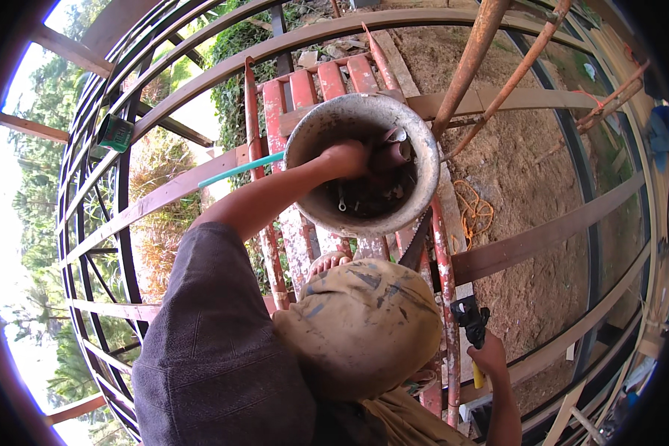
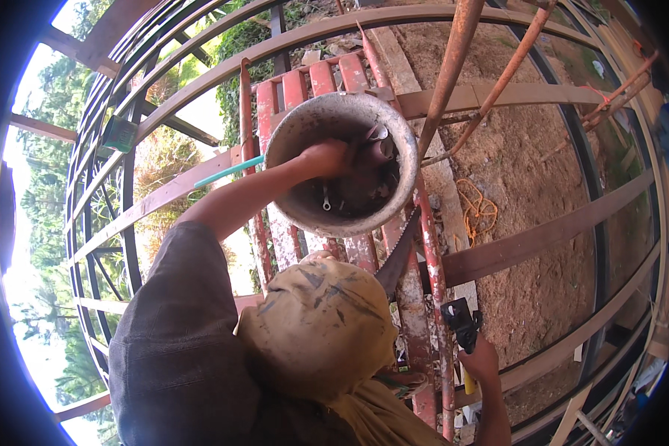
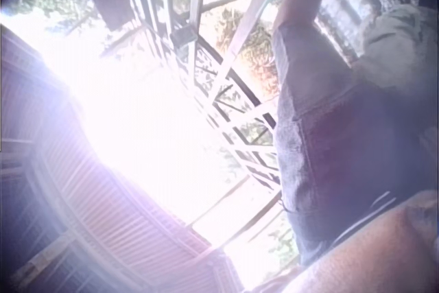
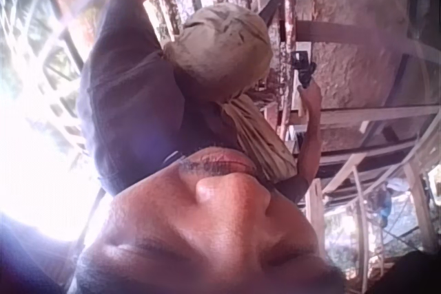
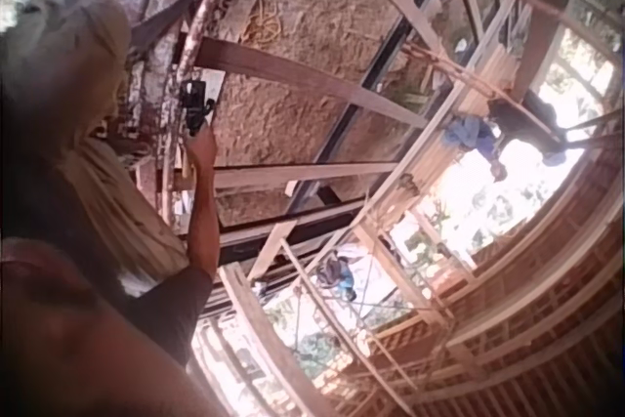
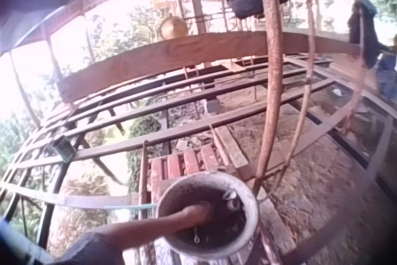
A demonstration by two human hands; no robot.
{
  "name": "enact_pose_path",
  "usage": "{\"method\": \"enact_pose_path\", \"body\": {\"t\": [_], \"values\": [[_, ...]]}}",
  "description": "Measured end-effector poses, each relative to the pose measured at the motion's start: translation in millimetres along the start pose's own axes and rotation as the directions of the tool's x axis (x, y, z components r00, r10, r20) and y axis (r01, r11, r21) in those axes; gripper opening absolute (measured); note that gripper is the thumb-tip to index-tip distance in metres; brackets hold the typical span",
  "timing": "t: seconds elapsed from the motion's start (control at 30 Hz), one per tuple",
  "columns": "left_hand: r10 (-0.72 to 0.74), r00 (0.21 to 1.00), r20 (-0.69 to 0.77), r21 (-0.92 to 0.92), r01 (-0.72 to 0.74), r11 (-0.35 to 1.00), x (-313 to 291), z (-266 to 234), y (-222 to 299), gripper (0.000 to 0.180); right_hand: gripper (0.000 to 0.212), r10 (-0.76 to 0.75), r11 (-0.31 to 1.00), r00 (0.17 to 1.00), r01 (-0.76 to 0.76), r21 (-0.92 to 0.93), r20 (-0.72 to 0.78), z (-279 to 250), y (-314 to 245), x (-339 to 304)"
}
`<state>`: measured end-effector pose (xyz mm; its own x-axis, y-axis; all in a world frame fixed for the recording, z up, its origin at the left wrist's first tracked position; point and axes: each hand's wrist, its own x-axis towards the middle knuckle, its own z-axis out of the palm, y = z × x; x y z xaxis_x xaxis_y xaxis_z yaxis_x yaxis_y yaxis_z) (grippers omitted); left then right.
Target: The person cleans a set of tools by wiping them with a cloth, removing debris from the handles and blades, and then placing the tools into a bucket.
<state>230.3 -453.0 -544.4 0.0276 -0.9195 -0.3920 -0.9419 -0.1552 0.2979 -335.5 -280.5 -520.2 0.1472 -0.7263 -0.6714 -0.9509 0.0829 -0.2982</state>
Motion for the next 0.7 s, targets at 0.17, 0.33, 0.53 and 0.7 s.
{"method": "enact_pose_path", "body": {"t": [0.17,0.33,0.53,0.7], "values": [[-0.213,0.966,0.145,-0.419,0.255,0.872,-13.2,-30.3,-12.1,0.053,0.045,-0.027,0.999,1.000,0.028,0.032,-0.013,-2.3,-2.5,-1.7],[-0.142,0.963,0.229,-0.550,0.248,0.798,-28.5,-54.9,-13.1,0.043,0.045,-0.023,0.999,1.000,0.023,0.035,0.008,-2.1,2.8,-1.2],[-0.115,0.965,0.236,-0.589,0.236,0.773,-28.6,-48.7,-21.1,0.036,0.045,-0.031,0.999,0.999,0.031,0.013,0.005,-2.4,-1.2,2.9],[-0.104,0.975,0.195,-0.581,0.200,0.789,-32.5,-48.7,-13.8,0.042,0.045,-0.025,0.999,1.000,0.025,0.024,0.010,-2.8,-0.2,2.1]]}}
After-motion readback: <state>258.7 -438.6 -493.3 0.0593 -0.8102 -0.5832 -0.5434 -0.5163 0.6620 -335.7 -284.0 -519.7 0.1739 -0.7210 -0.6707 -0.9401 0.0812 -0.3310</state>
